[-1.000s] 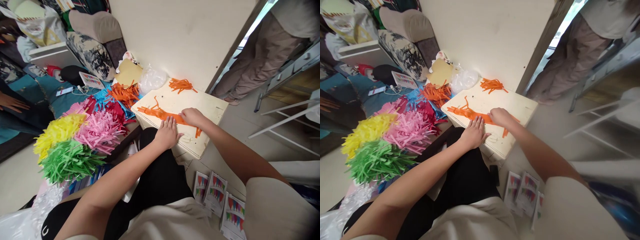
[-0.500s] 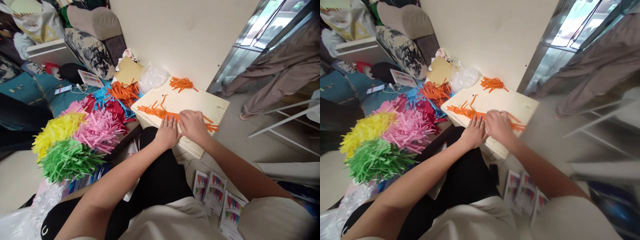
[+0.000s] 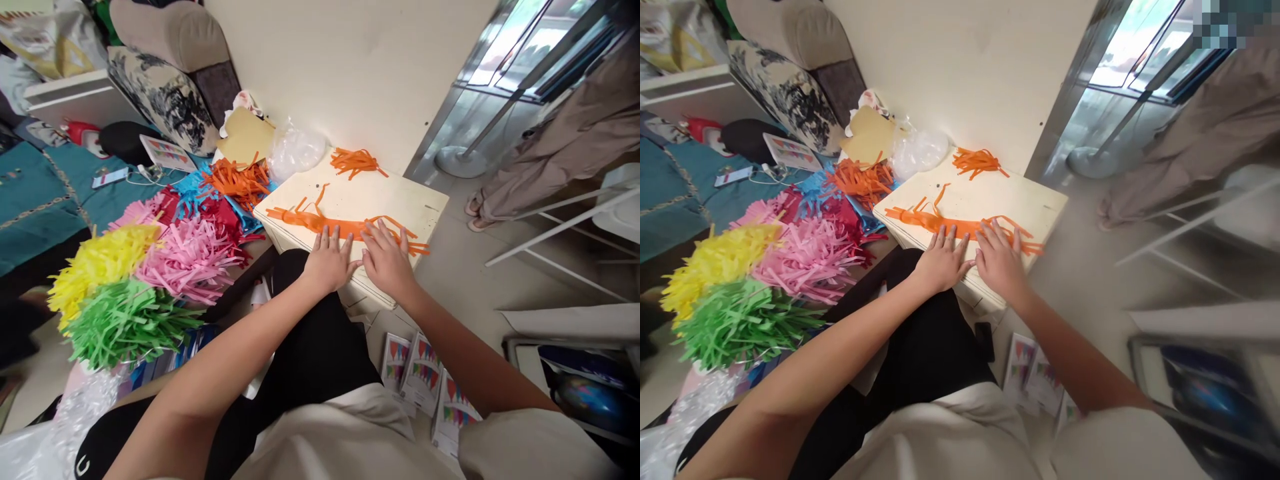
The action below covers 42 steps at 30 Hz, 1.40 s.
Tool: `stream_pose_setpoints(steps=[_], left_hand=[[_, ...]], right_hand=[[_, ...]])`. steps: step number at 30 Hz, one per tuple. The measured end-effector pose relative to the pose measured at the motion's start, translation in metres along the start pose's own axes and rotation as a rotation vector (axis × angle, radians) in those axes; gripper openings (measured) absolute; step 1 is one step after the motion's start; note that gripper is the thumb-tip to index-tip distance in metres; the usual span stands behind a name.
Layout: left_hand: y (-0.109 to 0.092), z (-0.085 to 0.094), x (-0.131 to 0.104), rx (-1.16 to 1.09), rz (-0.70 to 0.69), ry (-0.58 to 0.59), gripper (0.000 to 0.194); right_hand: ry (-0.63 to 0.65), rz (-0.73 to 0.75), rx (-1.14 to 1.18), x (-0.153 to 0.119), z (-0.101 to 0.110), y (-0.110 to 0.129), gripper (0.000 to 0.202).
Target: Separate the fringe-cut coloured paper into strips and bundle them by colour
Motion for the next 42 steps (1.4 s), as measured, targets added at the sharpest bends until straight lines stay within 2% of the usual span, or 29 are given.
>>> stream_pose_setpoints(steps=[5, 16, 29, 38, 42], left_hand=[[0.000, 0.001, 0.000, 0.004, 0.006, 0.007, 0.089], [-0.002, 0.002, -0.004, -0.017, -0.031, -0.009, 0.080], [-0.002, 0.006, 0.001, -0.007, -0.015, 0.041, 0.079], [0.028, 0.029, 0.001, 0.046, 0.091, 0.198, 0.086], [0.036, 0.030, 0.000, 0.043, 0.091, 0.187, 0.089]], right_hand=[[0.049, -0.033, 0.039, 0.001, -0.007, -0.002, 0.063], [0.068, -0.049, 0.011, 0.001, -0.008, -0.001, 0.064], [0.074, 0.062, -0.018, 0.004, -0.013, -0.002, 0.064], [0.057, 0.051, -0.036, 0.005, -0.015, -0.001, 0.062], [0.032, 0.054, -0.011, 0.005, -0.017, -0.002, 0.061]])
Point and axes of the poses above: each hand's wrist, its own x-axis towards the middle knuckle, its own z-axis out of the back of the hand, y = z × x, the point moved 3 cm from there along x, towards the middle knuckle, and after that the axes turned 4 degrees about -y, right-handed, at the moved point
